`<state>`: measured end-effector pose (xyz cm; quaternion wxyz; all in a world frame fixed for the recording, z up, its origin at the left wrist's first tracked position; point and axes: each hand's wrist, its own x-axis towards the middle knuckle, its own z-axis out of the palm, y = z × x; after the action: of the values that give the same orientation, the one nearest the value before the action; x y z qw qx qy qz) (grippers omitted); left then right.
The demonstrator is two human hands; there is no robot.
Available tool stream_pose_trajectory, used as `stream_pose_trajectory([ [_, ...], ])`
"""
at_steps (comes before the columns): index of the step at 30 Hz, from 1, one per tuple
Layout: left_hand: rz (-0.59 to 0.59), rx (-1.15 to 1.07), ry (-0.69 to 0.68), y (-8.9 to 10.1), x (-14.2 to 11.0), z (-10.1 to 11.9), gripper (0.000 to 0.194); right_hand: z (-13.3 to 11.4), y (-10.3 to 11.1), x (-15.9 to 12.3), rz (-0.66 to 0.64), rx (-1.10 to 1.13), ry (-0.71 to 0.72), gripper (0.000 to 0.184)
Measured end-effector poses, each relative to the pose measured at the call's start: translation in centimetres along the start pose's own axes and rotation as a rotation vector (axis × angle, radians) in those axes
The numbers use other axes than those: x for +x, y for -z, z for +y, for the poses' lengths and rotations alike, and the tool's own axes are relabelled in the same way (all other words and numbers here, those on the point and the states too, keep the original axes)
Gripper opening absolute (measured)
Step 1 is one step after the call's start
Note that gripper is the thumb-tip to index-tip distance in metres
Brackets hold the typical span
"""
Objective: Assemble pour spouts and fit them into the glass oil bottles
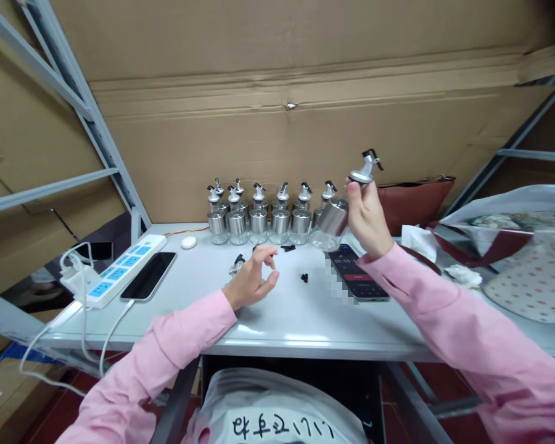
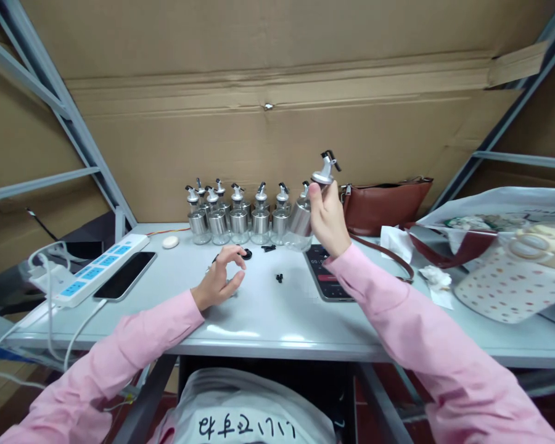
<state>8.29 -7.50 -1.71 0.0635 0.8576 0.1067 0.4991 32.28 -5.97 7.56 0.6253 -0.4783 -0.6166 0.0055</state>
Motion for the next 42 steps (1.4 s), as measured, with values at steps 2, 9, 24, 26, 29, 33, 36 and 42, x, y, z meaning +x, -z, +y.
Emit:
stream_pose_trajectory([
  [2,-0.038,0.011,0.010,-0.1,-0.1,0.0,0.053,3.0,-0.3,1.8,-0.031,-0.124,-0.008,0.056],
  [9,0.061,0.021,0.057,0.6,0.4,-0.2,0.047,9.5,-2.9,3.4,-0.114,-0.278,-0.161,0.057],
  [24,0.603,-0.213,1.024,10.6,2.8,-12.5,0.073,14.6,-6.2,2.8,-0.129,-0.128,-0.162,0.051],
  [26,0.457,-0.239,1.122,10.7,1.8,-14.0,0.101,15.2,-6.2,3.0,-0.121,-0.033,-0.213,0.061],
  [29,0.288,-0.285,1.158,10.3,0.4,-15.3,0.120,15.7,-6.1,3.6,-0.148,0.095,-0.375,0.079],
  [33,0.238,-0.337,1.068,9.6,-0.6,-16.2,0.107,15.3,-6.0,4.0,-0.216,0.148,-0.509,0.075],
  [36,0.255,-0.342,1.020,9.3,-0.9,-16.7,0.100,14.7,-6.0,3.9,-0.238,0.170,-0.488,0.069],
  [42,0.255,-0.315,1.060,9.0,-1.4,-16.6,0.111,14.8,-5.7,3.7,-0.257,0.107,-0.400,0.070],
])
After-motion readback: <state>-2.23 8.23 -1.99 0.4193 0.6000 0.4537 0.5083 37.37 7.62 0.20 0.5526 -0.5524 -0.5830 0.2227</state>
